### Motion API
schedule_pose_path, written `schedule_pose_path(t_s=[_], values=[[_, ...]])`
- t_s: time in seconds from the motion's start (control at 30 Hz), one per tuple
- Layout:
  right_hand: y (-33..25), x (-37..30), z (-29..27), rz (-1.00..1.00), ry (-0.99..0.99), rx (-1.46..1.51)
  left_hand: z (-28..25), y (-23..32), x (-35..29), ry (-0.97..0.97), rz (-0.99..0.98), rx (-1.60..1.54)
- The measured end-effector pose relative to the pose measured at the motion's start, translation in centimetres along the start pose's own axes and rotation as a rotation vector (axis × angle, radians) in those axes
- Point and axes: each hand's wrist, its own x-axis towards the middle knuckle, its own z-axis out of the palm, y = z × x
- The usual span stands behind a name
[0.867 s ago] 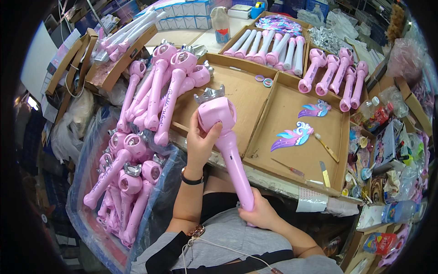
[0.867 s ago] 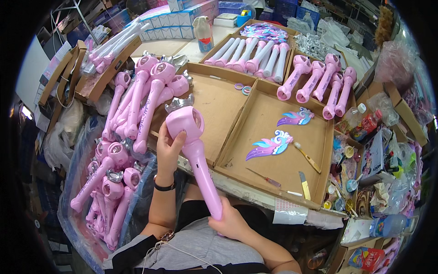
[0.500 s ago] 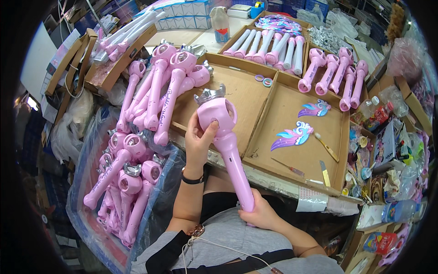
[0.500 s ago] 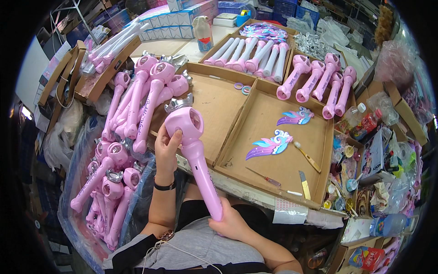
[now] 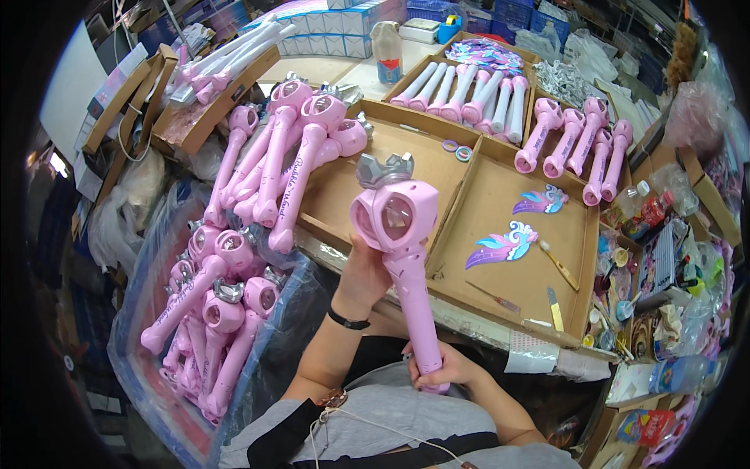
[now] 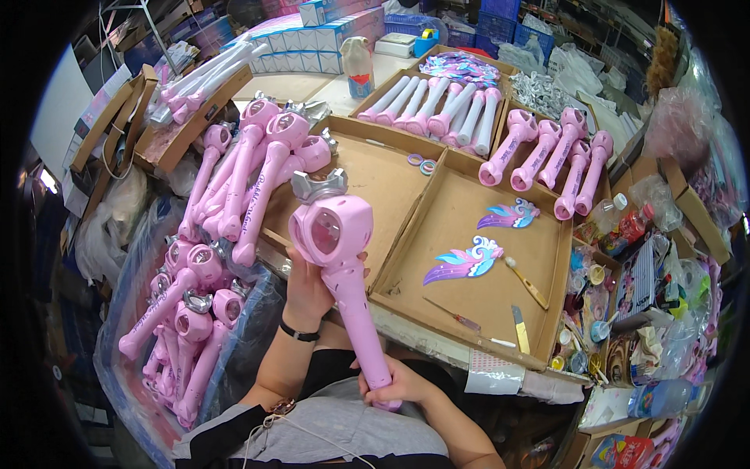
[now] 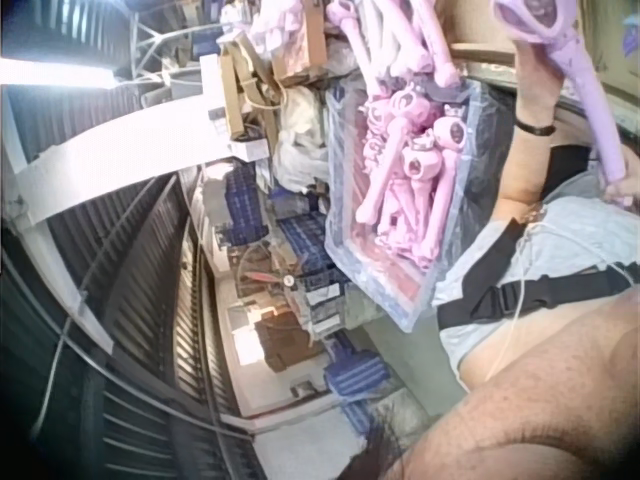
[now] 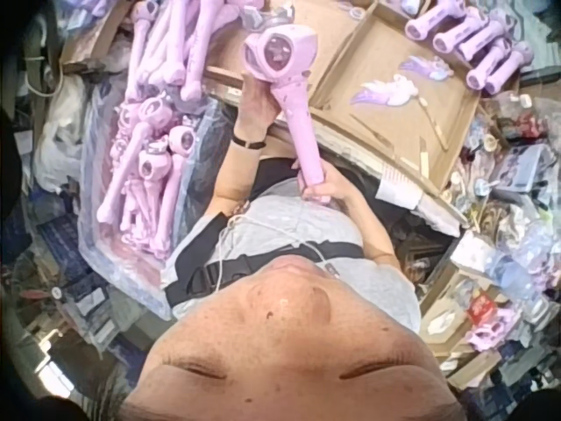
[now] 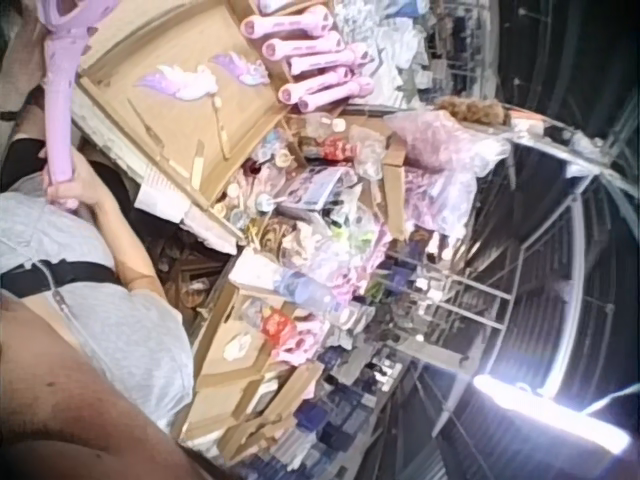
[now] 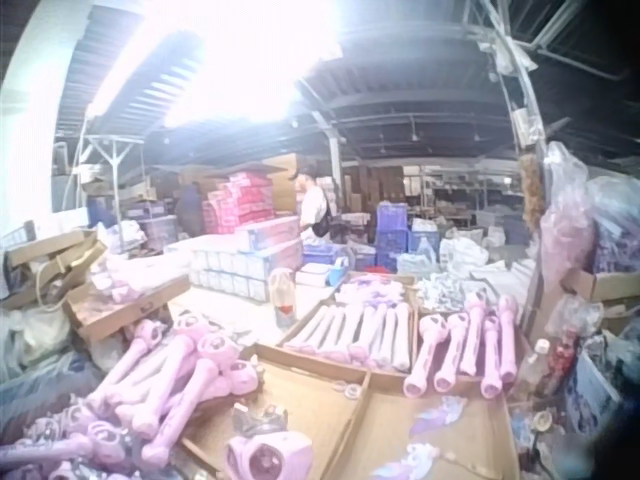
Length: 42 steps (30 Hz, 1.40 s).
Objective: The person assembles pink plastic toy wands by inserting a silver crown piece into the top, applying a unicorn sticker to the side, and using a small tool to adjust internal components. Completed wands are placed into a cardboard tray.
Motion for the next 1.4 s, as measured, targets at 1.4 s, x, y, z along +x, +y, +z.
schedule_pose_path(t_s=[1.4], values=[[-4.5, 2.8, 1.0, -0.555, 0.76, -0.624, 3.0, -1.6, -2.2, 0.0, -0.055, 0.306]])
